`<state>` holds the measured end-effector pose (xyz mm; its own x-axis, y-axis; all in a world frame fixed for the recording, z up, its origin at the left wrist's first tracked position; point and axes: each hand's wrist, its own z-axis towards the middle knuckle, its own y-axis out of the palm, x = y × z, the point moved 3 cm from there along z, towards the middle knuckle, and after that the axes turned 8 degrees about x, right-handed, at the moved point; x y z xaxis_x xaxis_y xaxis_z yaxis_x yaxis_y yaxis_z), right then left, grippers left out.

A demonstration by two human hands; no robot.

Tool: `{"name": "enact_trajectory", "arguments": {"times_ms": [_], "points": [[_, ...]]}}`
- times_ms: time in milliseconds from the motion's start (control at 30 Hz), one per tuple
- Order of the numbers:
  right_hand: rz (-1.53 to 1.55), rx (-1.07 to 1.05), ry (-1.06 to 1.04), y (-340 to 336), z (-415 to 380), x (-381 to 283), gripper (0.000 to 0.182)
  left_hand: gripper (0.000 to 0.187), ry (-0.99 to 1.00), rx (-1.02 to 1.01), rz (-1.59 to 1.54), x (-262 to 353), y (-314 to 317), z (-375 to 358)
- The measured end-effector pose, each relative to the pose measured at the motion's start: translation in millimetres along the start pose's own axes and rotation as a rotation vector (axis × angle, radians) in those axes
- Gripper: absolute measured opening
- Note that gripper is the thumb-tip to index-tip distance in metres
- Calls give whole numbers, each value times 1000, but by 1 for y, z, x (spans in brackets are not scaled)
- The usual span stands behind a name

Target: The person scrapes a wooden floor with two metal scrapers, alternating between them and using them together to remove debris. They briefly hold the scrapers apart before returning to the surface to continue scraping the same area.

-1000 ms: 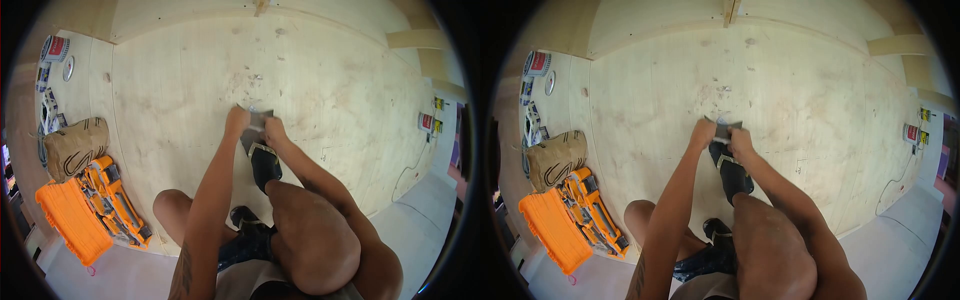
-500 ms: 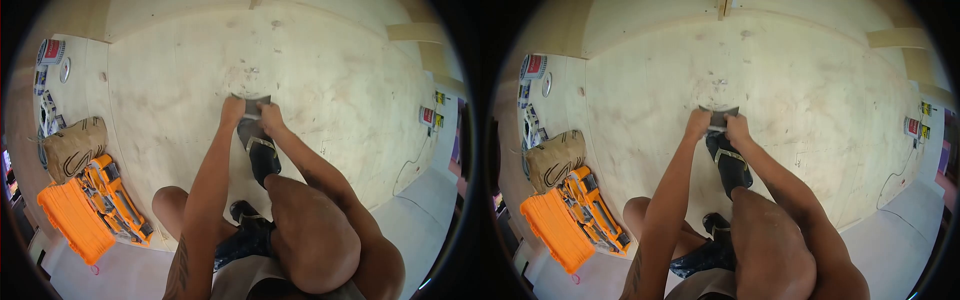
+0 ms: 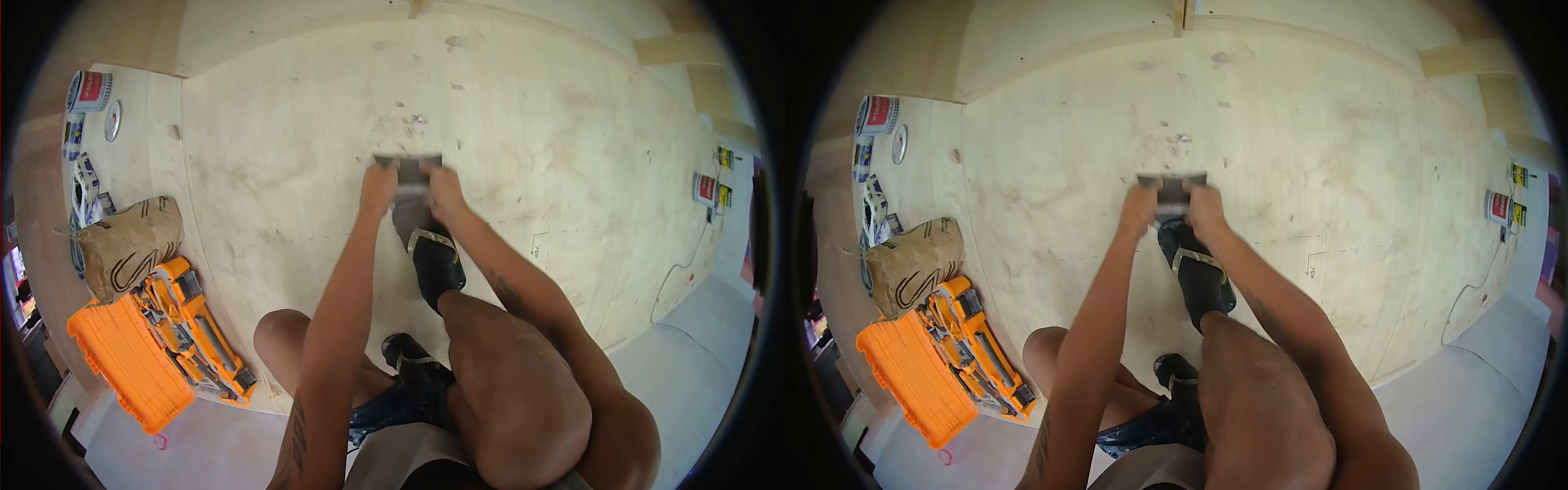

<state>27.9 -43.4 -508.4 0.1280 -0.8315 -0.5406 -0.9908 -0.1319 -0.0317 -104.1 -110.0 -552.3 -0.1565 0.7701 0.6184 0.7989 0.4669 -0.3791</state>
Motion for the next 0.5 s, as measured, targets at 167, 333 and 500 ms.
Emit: {"name": "enact_trajectory", "arguments": {"times_ms": [167,333,500], "points": [[507,-283,-86,-31,11,-71,20,35,12,-492,-672,116,-36,-35],[585,-81,-117,-132,17,-45,17,41,1092,-232,576,78,-38,-57],[673,-8,-41,-191,7,5,19,65,1406,-438,1077,33,-25,-78]]}}
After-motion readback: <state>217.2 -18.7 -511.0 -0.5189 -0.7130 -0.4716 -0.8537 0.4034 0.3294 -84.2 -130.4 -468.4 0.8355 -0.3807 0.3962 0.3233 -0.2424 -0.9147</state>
